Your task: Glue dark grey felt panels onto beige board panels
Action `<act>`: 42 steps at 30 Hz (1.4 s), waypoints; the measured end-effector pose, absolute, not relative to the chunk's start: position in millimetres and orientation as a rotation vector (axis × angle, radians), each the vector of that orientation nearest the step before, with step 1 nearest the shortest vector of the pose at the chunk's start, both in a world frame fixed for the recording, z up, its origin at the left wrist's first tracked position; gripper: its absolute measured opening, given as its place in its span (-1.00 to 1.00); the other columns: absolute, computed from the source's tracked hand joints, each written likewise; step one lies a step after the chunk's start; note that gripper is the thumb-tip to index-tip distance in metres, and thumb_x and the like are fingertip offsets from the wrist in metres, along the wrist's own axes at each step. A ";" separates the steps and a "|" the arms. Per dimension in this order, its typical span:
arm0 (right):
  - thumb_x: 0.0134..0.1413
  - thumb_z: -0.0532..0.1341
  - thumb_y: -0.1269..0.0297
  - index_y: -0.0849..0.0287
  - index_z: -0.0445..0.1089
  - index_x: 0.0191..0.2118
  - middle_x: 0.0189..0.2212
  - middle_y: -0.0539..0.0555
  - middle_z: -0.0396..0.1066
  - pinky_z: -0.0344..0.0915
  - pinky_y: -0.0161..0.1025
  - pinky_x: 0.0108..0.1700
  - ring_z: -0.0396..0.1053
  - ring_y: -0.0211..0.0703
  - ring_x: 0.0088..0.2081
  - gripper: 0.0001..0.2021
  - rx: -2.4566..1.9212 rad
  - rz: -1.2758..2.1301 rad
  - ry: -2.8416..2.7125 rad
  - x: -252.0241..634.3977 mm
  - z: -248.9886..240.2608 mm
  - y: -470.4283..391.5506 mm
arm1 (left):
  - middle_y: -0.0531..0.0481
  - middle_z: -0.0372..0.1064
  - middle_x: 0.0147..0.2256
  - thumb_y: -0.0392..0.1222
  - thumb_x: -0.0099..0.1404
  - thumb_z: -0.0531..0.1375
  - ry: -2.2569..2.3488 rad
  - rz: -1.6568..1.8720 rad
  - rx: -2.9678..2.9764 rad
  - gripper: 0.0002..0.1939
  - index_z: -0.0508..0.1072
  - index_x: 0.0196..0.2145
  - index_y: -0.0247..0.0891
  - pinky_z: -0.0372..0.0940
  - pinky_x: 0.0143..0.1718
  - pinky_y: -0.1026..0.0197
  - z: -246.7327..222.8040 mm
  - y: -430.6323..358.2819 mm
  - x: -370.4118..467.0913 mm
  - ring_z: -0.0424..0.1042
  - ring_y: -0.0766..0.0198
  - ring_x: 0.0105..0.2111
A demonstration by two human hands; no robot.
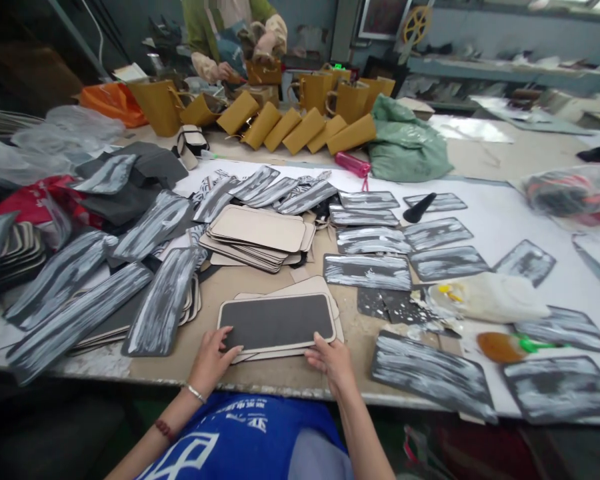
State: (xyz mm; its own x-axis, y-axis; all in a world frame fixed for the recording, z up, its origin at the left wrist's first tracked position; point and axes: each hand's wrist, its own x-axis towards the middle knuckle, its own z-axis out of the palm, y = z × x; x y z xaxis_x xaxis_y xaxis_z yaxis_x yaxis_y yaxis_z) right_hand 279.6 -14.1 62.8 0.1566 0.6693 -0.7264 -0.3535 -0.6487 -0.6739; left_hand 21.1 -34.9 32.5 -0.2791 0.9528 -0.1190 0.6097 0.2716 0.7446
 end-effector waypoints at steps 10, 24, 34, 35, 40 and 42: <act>-0.37 0.41 0.29 0.29 0.30 -0.45 -0.62 0.03 0.41 0.43 -0.38 -0.49 0.45 -0.15 -0.51 -0.67 -1.594 1.523 -0.241 271.5 52.8 -15.8 | -0.09 0.17 -0.23 -0.04 0.03 0.12 1.980 0.675 1.491 -0.55 0.32 -0.13 -0.28 0.32 -0.19 -0.05 30.9 -34.1 19.6 0.31 0.19 -0.35; -0.31 0.40 0.22 0.29 0.29 -0.47 -0.61 0.05 0.42 0.44 -0.38 -0.48 0.46 -0.14 -0.48 -0.67 -1.578 1.504 -0.221 264.4 49.6 -16.0 | -0.07 0.18 -0.24 -0.08 0.00 0.14 1.960 0.692 1.429 -0.59 0.32 -0.15 -0.24 0.32 -0.19 -0.05 39.9 -32.7 21.4 0.31 0.18 -0.36; -0.30 0.39 0.23 0.31 0.28 -0.43 -0.62 0.05 0.42 0.44 -0.38 -0.47 0.45 -0.14 -0.50 -0.66 -1.586 1.497 -0.212 263.3 51.2 -15.5 | -0.08 0.18 -0.25 -0.07 0.01 0.14 1.956 0.707 1.453 -0.57 0.33 -0.14 -0.28 0.32 -0.20 -0.03 36.7 -32.4 20.8 0.31 0.14 -0.28; -0.30 0.40 0.22 0.31 0.28 -0.42 -0.60 0.05 0.42 0.44 -0.37 -0.47 0.46 -0.13 -0.48 -0.65 -1.576 1.500 -0.212 263.9 50.3 -15.8 | -0.08 0.18 -0.26 -0.07 0.00 0.14 1.957 0.709 1.454 -0.56 0.33 -0.14 -0.29 0.32 -0.20 -0.02 36.6 -32.3 20.4 0.31 0.15 -0.30; -0.43 0.42 0.10 0.29 0.29 -0.40 -0.56 0.04 0.43 0.43 -0.35 -0.48 0.46 -0.12 -0.48 -0.53 -1.583 1.492 -0.251 266.0 51.4 -18.9 | -0.03 0.22 -0.33 -0.03 0.03 0.13 1.958 0.727 1.374 -0.60 0.37 -0.18 -0.28 0.34 -0.27 0.04 37.1 -29.7 12.4 0.29 0.27 -0.47; -0.45 0.40 -0.01 0.27 0.31 -0.41 -0.58 0.04 0.43 0.43 -0.30 -0.46 0.45 -0.09 -0.47 -0.50 -1.617 1.438 -0.366 265.4 60.5 -22.6 | -0.04 0.25 -0.34 -0.02 0.07 0.10 1.967 0.740 1.347 -0.62 0.37 -0.19 -0.28 0.33 -0.26 0.04 42.5 -25.4 8.1 0.30 0.27 -0.47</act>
State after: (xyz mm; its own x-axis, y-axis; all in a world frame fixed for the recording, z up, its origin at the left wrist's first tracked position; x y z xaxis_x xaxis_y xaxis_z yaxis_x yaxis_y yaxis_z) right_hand 265.4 -22.6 60.5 0.2761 0.7263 -0.6295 -0.3372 -0.5402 -0.7711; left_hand 8.1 -25.4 42.5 -0.2752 0.9432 -0.1862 0.5869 0.3183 0.7445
